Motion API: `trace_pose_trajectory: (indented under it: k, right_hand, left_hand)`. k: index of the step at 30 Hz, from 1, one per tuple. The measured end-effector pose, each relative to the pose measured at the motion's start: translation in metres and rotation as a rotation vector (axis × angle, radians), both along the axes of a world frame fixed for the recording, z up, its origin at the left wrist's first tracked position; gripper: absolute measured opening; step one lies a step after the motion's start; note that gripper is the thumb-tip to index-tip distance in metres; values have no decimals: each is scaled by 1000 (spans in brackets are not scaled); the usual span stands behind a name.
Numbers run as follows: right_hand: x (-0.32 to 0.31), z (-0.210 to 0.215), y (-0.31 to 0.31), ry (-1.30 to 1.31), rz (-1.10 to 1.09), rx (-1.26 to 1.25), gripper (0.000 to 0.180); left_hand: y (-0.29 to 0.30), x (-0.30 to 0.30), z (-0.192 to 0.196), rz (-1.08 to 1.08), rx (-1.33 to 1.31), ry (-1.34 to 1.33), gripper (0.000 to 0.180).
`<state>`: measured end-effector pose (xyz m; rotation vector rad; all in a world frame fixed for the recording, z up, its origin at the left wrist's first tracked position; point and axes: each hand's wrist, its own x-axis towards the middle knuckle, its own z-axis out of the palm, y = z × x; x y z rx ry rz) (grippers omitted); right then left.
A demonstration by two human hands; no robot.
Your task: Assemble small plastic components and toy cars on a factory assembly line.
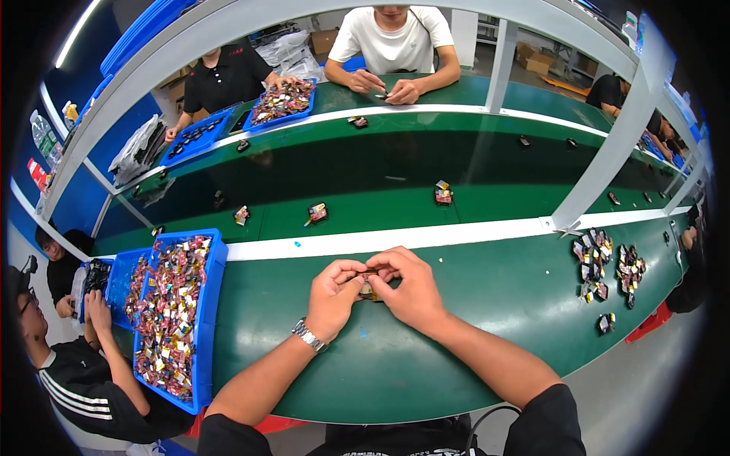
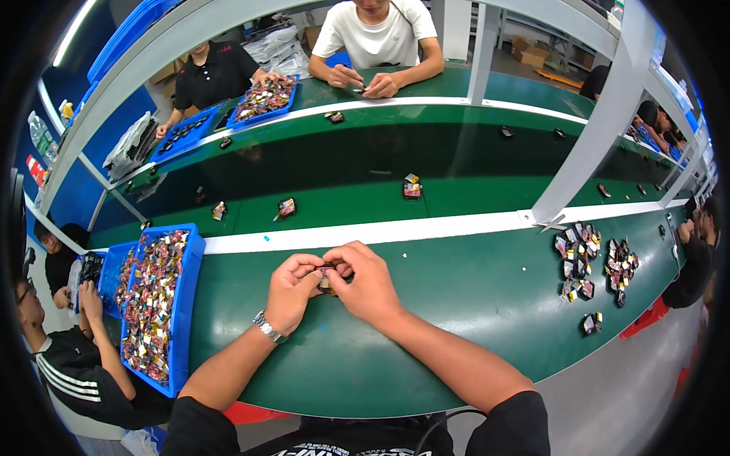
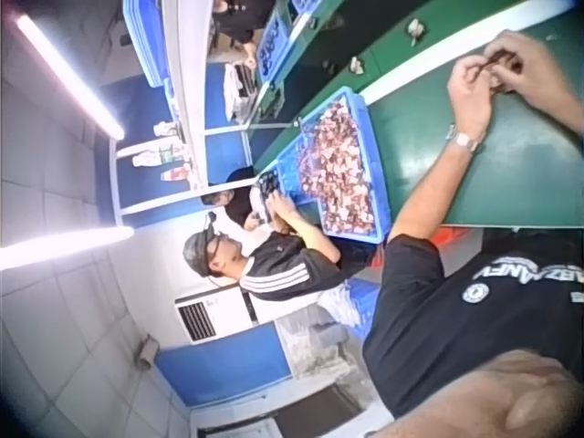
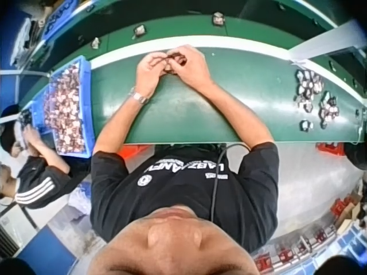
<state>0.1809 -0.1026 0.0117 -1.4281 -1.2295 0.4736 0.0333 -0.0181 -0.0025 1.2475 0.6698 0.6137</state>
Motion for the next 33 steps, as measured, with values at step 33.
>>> trace_pose_trajectory:
  k: [33]
  right_hand:
    - [104, 1, 30, -99, -85, 10, 49]
  left_hand:
    - [37, 11, 19, -66, -55, 17, 30]
